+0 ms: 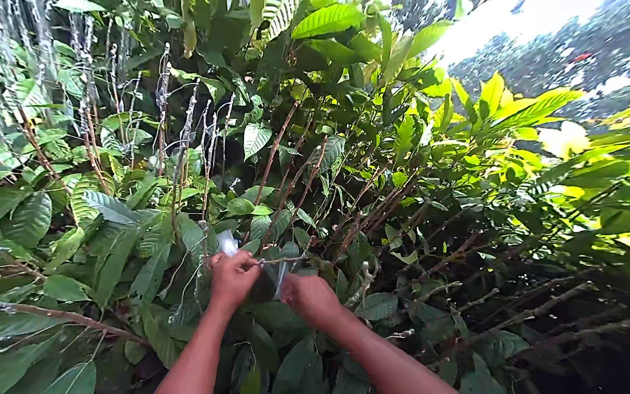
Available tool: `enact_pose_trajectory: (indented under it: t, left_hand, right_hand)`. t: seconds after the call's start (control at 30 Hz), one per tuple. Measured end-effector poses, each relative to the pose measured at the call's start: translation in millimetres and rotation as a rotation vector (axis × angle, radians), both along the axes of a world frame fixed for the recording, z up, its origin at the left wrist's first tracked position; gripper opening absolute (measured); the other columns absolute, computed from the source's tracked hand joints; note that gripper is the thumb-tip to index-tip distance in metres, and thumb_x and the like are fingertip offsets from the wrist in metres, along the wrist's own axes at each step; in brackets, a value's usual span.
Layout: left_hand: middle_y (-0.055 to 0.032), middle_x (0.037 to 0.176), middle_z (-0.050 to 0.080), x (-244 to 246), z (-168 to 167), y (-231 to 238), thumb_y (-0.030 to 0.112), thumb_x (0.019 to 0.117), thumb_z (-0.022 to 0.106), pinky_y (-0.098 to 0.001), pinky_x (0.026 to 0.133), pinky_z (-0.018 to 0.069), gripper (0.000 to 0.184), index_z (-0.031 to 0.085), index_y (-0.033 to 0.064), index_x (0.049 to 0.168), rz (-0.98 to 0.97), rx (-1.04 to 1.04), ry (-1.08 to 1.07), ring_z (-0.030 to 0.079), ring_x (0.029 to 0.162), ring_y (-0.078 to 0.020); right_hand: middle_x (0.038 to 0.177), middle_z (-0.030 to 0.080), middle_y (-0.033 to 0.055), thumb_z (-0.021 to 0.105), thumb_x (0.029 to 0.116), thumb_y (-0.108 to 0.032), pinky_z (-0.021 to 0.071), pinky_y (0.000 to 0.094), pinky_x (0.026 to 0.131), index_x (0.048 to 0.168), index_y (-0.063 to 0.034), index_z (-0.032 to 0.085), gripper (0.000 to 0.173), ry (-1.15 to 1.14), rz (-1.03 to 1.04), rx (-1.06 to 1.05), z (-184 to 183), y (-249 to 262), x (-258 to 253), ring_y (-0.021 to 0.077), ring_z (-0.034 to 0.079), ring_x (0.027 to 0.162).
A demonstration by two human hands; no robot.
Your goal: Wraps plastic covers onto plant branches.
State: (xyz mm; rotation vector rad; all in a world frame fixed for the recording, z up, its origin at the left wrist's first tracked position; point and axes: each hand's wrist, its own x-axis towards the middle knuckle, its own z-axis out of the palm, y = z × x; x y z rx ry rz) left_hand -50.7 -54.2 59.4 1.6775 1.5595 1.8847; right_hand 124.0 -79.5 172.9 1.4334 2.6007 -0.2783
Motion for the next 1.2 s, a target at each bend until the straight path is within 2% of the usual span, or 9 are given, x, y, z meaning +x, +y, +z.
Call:
enact_pose_trajectory:
  t: [0.1,0.23,0.33,0.6,0.73,0.87,1.0,1.13,1.2]
  left_hand:
    - [-0.0051,0.085,0.075,14.7,2.8,2.3,0.021,0.0857,0.070,-0.0543,0.105,0.0399,0.016,0.076,0.0079,0.080,-0.064,-0.055,0.120,0.071,0.087,-0.0201]
    - [-0.0160,0.109,0.074,16.1,3.6,-8.7,0.021,0.0890,0.072,-0.0607,0.109,0.0383,0.023,0.076,0.0023,0.102,-0.256,-0.054,0.282,0.067,0.110,-0.0345]
    - [-0.0074,0.099,0.076,3.7,4.6,-4.4,0.024,0.0874,0.072,-0.0618,0.107,0.0368,0.016,0.078,0.0103,0.092,-0.202,0.014,0.268,0.069,0.104,-0.0282]
    - [0.0032,0.085,0.075,3.9,17.4,-0.3,0.022,0.0878,0.075,-0.0537,0.105,0.0399,0.017,0.078,0.0124,0.101,-0.109,-0.085,0.051,0.069,0.084,-0.0111]
    - [-0.0125,0.097,0.076,9.0,15.7,-4.6,0.022,0.0909,0.071,-0.0626,0.106,0.0401,0.019,0.077,0.0051,0.099,-0.208,-0.022,0.263,0.070,0.100,-0.0319]
    - [-0.0027,0.096,0.076,-5.3,16.6,-3.7,0.023,0.0910,0.070,-0.0585,0.106,0.0378,0.015,0.079,0.0131,0.097,-0.160,0.069,0.200,0.070,0.094,-0.0198]
    - [-0.0156,0.089,0.075,11.0,22.9,-11.4,0.027,0.0932,0.070,-0.0643,0.101,0.0423,0.024,0.078,0.0050,0.094,-0.140,0.073,0.338,0.072,0.090,-0.0356]
    - [-0.0081,0.094,0.078,1.1,25.0,-10.9,0.028,0.0963,0.067,-0.0649,0.100,0.0416,0.019,0.081,0.0155,0.100,-0.091,0.127,0.381,0.072,0.089,-0.0309]
    - [-0.0099,0.088,0.076,5.9,26.3,-10.3,0.028,0.0965,0.065,-0.0637,0.097,0.0444,0.021,0.081,0.0147,0.100,-0.054,0.149,0.387,0.072,0.083,-0.0311]
  right_hand:
    - [0.100,0.071,0.0228,0.052,0.1063,-0.017,0.0559,0.0604,0.080,0.129,-0.0040,0.060,0.027,-0.102,0.204,0.105,13.0,-51.2,-33.6,0.0433,0.071,0.096]
    - [0.126,0.068,0.0158,0.052,0.1067,-0.014,0.0542,0.0417,0.090,0.138,-0.0022,0.058,0.034,0.219,0.175,-0.179,61.1,29.3,-23.1,0.0214,0.068,0.104]
    - [0.129,0.068,0.0168,0.060,0.1021,-0.014,0.0503,0.0523,0.104,0.139,-0.0010,0.056,0.039,0.144,0.037,-0.128,38.8,71.4,3.5,0.0293,0.067,0.117]
    - [0.109,0.073,0.0184,0.053,0.1004,-0.003,0.0584,0.0540,0.083,0.140,-0.0124,0.063,0.041,0.144,0.292,0.055,19.0,-56.2,-12.4,0.0348,0.073,0.095]
    - [0.109,0.072,0.0085,0.055,0.1042,-0.013,0.0520,0.0268,0.065,0.135,-0.0035,0.056,0.033,0.555,0.104,-0.243,80.0,4.1,-4.9,0.0104,0.066,0.079]
    - [0.112,0.069,0.0212,0.059,0.1011,-0.017,0.0546,0.0603,0.089,0.136,-0.0074,0.059,0.036,0.030,0.034,0.169,63.1,0.0,3.2,0.0386,0.069,0.104]
    - [0.117,0.071,0.0120,0.055,0.1054,-0.015,0.0564,0.0359,0.081,0.136,-0.0045,0.060,0.033,0.316,0.179,-0.046,87.0,-6.1,-7.5,0.0176,0.069,0.091]
    - [0.118,0.067,0.0231,0.064,0.0972,-0.013,0.0518,0.0618,0.092,0.135,-0.0094,0.062,0.038,-0.020,0.077,0.213,69.7,9.0,10.0,0.0416,0.065,0.109]
    - [0.105,0.071,0.0187,0.061,0.1005,-0.016,0.0553,0.0539,0.089,0.125,-0.0062,0.066,0.027,0.073,0.139,0.159,61.1,-27.3,-6.7,0.0350,0.070,0.100]
